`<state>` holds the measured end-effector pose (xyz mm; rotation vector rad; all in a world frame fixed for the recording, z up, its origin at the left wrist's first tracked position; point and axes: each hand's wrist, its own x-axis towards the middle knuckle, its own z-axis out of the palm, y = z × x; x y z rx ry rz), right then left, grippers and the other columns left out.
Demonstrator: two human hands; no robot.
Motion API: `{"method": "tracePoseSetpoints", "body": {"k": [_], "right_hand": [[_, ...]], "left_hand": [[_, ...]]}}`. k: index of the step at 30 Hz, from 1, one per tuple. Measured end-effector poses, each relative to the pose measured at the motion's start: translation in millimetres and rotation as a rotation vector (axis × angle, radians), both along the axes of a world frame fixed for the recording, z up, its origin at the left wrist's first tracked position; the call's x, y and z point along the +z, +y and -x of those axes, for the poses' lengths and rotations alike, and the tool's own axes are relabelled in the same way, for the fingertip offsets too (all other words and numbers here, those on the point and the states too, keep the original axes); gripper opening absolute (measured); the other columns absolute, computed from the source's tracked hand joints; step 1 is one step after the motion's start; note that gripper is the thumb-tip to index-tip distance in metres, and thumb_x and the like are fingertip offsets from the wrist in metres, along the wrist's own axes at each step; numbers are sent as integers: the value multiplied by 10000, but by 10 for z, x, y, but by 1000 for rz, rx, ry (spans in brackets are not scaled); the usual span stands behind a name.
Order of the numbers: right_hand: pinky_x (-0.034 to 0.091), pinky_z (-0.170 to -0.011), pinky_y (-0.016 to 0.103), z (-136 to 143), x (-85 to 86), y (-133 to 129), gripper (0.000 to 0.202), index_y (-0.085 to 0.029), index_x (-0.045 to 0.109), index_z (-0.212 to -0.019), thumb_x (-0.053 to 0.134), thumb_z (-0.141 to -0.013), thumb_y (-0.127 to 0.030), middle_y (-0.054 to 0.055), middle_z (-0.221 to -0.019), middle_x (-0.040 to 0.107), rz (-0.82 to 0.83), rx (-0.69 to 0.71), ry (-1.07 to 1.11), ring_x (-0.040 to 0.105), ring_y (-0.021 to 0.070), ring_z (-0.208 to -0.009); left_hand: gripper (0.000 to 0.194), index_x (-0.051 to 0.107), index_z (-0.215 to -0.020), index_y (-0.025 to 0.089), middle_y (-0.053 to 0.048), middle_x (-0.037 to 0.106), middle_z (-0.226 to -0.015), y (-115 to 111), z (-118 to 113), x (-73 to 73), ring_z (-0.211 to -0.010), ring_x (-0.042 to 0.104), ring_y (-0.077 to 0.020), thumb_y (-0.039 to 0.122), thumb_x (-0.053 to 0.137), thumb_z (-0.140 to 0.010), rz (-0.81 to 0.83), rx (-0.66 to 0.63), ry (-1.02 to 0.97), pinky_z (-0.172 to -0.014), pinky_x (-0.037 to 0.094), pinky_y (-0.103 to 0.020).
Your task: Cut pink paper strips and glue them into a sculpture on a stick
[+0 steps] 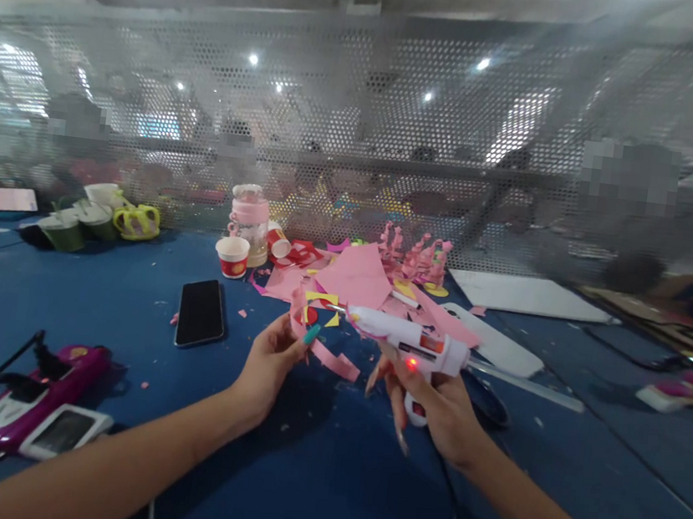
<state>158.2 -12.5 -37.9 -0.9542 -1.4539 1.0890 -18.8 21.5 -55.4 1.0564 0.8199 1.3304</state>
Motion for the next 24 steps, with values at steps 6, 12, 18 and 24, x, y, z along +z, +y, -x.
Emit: {"method": "tracePoseSetpoints", "body": {"k": [6, 12, 18, 24], "right_hand": [[312, -245, 191, -23, -30, 25, 403, -141, 580, -706, 537, -695, -541, -50, -372, 449, 35, 8, 153, 409, 80, -240], [349, -249, 203, -22, -4, 39, 384, -138, 592, -725, 529, -707, -516, -47, -351, 444, 39, 23, 194, 391, 85, -229], [336, -245, 167, -17, -26, 45, 339, -144, 580, -697, 551, -708, -482, -44, -389, 470, 48, 51, 231, 405, 66, -240], [321, -245, 169, 8, -5, 27, 357, -145, 570, -684, 567, -683, -502, -53, -353, 448, 77, 76, 217, 392, 70, -240]], "left_hand": [[545, 561, -1008, 144, 67, 529, -530, -27, 9, 54, -473, 462, -54, 258, 747, -508, 84, 70, -32, -500, 358, -193], [460, 598, -885, 134, 38, 580, -583, -19, -2, 62, -477, 486, -56, 235, 767, -469, 112, 86, -50, -496, 371, -190], [348, 623, -775, 145, 46, 576, -565, -31, -4, 83, -464, 481, -40, 244, 766, -474, 99, 83, -64, -489, 372, -169], [332, 631, -782, 144, 36, 591, -580, -28, 6, 75, -481, 496, -45, 245, 761, -493, 83, 64, -65, -495, 392, -167]]}}
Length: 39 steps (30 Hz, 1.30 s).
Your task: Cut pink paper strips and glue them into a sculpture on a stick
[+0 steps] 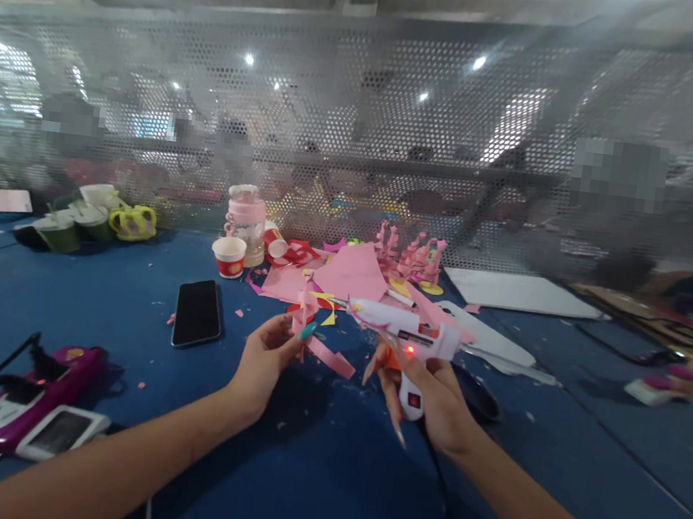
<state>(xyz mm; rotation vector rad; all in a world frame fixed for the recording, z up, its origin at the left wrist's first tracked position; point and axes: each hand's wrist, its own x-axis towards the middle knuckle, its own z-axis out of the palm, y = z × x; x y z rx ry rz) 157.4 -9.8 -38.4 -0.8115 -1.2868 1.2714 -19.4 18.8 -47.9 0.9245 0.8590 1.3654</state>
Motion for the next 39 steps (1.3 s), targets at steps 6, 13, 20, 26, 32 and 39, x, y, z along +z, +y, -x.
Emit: {"method": "tracePoseSetpoints", "body": {"k": [6, 13, 20, 26, 32, 39], "right_hand": [[277, -250, 167, 18, 11, -23, 396, -142, 548, -642, 577, -652, -536, -42, -313, 462, 44, 31, -101, 386, 70, -224], [292, -251, 197, 44, 16, -24, 410, -148, 554, -669, 528, -683, -556, -41, -286, 464, 46, -2, -202, 384, 88, -206], [369, -332, 222, 58, 23, -31, 414, -142, 573, -683, 503, -714, -550, -47, -303, 452, -41, -58, -337, 417, 89, -260], [382, -310, 228, 69, 16, -49, 444, -123, 579, -762, 489, -717, -556, -63, -307, 411, -60, -87, -418, 400, 91, -254], [380, -302, 208, 74, 2, -59, 389, -138, 581, -806, 483, -738, -508, -68, -342, 423, -88, -112, -436, 402, 82, -261], [365, -296, 193, 74, 22, -74, 349, -140, 572, -741, 477, -741, -476, -74, -328, 388, -94, -115, -453, 388, 75, -260]], "left_hand": [[399, 627, -828, 146, 20, 616, -619, -5, -8, 8, -504, 529, -68, 213, 774, -463, 16, 8, -32, -499, 426, -189], [393, 641, -849, 147, 3, 630, -632, -21, -15, 18, -507, 541, -83, 198, 766, -479, 22, -16, -40, -521, 451, -219], [318, 665, -857, 157, 0, 636, -671, -12, -9, -24, -521, 518, -59, 187, 732, -548, -40, -85, -7, -522, 434, -183], [341, 666, -872, 149, -18, 655, -728, -23, -19, -8, -563, 532, -67, 191, 736, -541, -24, -81, 9, -525, 431, -174], [329, 671, -873, 167, -16, 660, -719, -32, -15, -6, -560, 540, -70, 212, 731, -553, -25, -94, 25, -540, 437, -185], [290, 679, -847, 174, -4, 654, -707, -32, -18, 9, -554, 529, -51, 197, 725, -562, -29, -103, 20, -531, 424, -162]]}}
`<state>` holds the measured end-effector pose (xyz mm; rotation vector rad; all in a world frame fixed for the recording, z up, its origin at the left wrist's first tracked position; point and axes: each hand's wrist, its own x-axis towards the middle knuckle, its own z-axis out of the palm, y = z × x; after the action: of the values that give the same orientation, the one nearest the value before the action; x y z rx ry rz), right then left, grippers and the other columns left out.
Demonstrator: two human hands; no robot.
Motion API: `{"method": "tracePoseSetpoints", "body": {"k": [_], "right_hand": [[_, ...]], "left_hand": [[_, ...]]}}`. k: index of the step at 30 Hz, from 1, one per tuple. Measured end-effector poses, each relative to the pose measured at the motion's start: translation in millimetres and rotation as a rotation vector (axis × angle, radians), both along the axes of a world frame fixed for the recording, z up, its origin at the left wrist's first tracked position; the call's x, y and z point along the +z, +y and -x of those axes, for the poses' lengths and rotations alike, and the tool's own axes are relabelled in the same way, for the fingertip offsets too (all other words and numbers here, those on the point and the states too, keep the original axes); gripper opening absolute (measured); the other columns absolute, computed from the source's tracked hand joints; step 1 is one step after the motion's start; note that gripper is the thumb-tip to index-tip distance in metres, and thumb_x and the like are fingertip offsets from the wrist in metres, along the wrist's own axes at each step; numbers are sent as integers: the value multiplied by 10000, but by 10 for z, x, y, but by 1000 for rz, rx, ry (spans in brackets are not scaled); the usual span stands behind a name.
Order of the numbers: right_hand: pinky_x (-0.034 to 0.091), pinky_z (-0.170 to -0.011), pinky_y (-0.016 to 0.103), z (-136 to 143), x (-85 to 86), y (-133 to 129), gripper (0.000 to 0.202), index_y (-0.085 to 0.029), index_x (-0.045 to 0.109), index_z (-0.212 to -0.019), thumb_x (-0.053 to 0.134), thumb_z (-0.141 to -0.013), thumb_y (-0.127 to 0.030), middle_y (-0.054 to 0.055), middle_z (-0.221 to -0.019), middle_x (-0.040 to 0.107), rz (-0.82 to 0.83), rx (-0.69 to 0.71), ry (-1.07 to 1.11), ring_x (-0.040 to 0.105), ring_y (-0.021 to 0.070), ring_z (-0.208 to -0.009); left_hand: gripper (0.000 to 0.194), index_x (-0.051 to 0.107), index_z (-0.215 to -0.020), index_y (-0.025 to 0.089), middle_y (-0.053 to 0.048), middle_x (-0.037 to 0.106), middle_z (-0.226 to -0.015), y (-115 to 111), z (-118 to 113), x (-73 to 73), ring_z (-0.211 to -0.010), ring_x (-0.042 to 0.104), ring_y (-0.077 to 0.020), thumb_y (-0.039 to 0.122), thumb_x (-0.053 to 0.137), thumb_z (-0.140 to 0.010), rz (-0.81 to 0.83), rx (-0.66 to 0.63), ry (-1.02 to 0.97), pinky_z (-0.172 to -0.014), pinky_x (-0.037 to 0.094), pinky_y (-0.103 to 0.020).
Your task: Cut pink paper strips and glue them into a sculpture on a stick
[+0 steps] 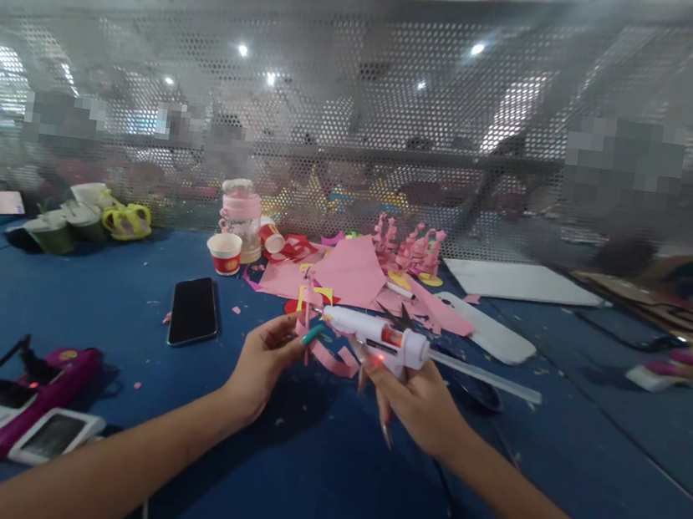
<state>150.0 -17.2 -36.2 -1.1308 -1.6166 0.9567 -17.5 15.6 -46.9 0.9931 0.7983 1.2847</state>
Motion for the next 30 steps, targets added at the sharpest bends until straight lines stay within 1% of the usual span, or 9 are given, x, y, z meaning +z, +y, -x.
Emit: {"method": "tracePoseSetpoints", "body": {"k": [5, 8, 11, 15, 22, 25, 30], "right_hand": [[367, -308, 182, -3, -5, 3, 334, -130, 572, -732, 466, -763, -446, -58, -370, 421, -15, 11, -25, 401, 67, -278], [368, -306, 180, -1, -1, 7, 352, -120, 590, -804, 468, -765, -447, -38, -439, 482, -24, 3, -30, 390, 53, -276], [362, -296, 178, 2, -1, 15, 368, -120, 599, -879, 476, -765, -448, -27, -484, 507, -31, 1, -32, 392, 52, -283], [367, -296, 174, 1, -14, 21, 388, -117, 603, -906, 479, -763, -454, -33, -478, 491, -17, 2, -40, 395, 51, -285], [379, -298, 189, -3, -12, 12, 470, -118, 585, -1021, 478, -747, -485, -30, -505, 489, 30, 13, -30, 404, 55, -285], [378, -292, 190, -4, -6, 13, 462, -133, 575, -1050, 484, -748, -470, -37, -495, 482, 38, 11, -37, 404, 58, -280], [377, -282, 192, -15, -5, 14, 440, -135, 582, -1040, 471, -759, -455, -39, -480, 474, 43, 25, -58, 420, 68, -279]], "left_hand": [[272, 681, -839, 173, -1, 656, -694, 4, 6, -8, -546, 528, -48, 188, 721, -570, 1, 1, -7, -533, 425, -159], [278, 680, -846, 170, -1, 656, -692, 4, 9, -10, -541, 524, -45, 185, 721, -571, 3, -2, -5, -527, 421, -154], [271, 682, -843, 176, 5, 656, -686, 7, 12, -16, -539, 524, -42, 187, 719, -575, -1, -11, -5, -532, 421, -151], [267, 686, -826, 180, 9, 656, -671, 16, 13, -22, -539, 525, -43, 180, 726, -562, -4, -12, -23, -524, 416, -148], [286, 686, -825, 169, 11, 649, -653, 17, 13, -11, -526, 513, -41, 179, 737, -544, -6, 3, -31, -508, 406, -147], [283, 686, -821, 169, 13, 646, -648, 16, 13, -5, -526, 514, -39, 188, 738, -544, -4, 8, -22, -512, 406, -144], [299, 684, -821, 177, 19, 639, -637, 25, 20, -15, -517, 513, -37, 193, 745, -529, 1, 18, -33, -504, 403, -142]]}}
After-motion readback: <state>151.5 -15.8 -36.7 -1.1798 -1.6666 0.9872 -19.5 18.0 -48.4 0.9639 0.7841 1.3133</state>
